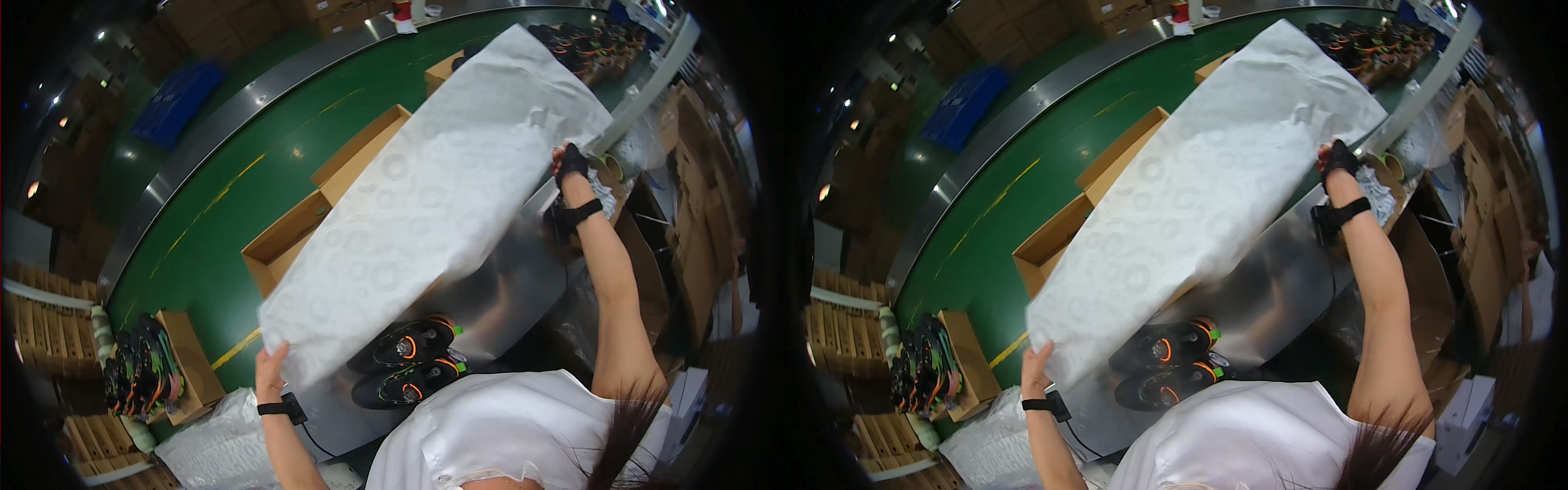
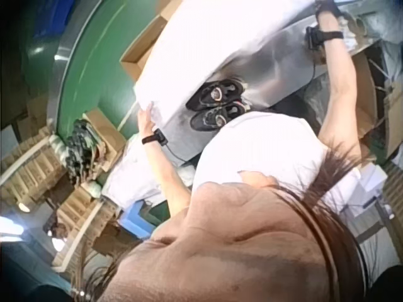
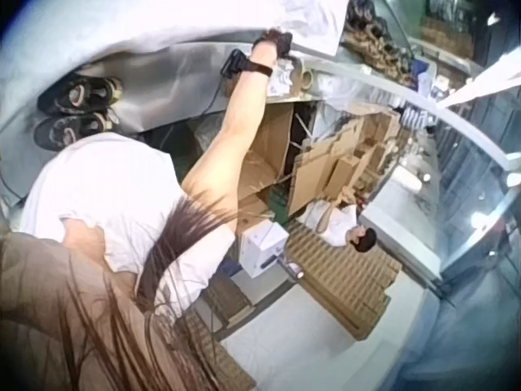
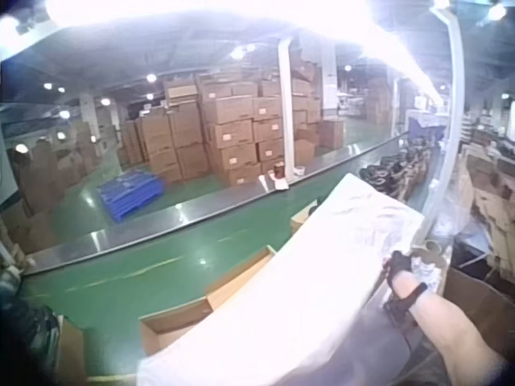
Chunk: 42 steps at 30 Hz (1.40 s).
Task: Packing shoes into boxes and placing them on a conveyor belt.
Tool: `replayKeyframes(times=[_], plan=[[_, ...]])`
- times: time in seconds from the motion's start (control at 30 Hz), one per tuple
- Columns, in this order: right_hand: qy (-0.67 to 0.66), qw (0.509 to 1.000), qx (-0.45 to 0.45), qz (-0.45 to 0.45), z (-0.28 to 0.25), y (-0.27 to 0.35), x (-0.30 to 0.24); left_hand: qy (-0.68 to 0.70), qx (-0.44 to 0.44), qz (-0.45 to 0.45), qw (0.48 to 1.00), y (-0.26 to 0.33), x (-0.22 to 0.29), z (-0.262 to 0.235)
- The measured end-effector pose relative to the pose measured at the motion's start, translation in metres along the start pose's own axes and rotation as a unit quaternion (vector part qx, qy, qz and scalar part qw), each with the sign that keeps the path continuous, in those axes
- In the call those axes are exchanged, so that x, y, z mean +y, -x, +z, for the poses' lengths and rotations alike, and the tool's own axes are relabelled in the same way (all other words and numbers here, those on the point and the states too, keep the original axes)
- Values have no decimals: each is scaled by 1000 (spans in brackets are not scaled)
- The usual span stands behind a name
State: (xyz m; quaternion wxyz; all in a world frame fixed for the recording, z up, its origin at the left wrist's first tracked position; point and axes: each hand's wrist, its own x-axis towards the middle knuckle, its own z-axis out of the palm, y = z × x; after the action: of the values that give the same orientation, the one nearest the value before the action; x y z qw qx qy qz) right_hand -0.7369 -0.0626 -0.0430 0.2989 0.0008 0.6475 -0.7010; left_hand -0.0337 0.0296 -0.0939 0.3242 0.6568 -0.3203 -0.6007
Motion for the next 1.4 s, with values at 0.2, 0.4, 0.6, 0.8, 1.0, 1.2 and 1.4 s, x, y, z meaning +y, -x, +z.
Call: replayKeyframes(times=[0.2,0.4,0.6,0.8,1.0,1.2,1.4], plan=[[12,994,-83,74,15,44,37,-136,175,135,966,-44,23,-42],[258,770,-402,-423,-24,213,50,247,7,-46,968,-51,-1,-36],[354,371,-512,-689,-86,345,177,234,-60,11,970,-50,4,72],[437,306,-670,-516,-50,364,86,243,-67,37,967,-74,-7,70],[349,624,-680,-162,18,346,33,182,8,43,982,-74,-6,-14],[474,694,-465,-279,102,310,125,73,90,63,991,-55,20,-43],[551,639,-484,-231,130,335,176,128,64,121,982,-27,89,-38]])
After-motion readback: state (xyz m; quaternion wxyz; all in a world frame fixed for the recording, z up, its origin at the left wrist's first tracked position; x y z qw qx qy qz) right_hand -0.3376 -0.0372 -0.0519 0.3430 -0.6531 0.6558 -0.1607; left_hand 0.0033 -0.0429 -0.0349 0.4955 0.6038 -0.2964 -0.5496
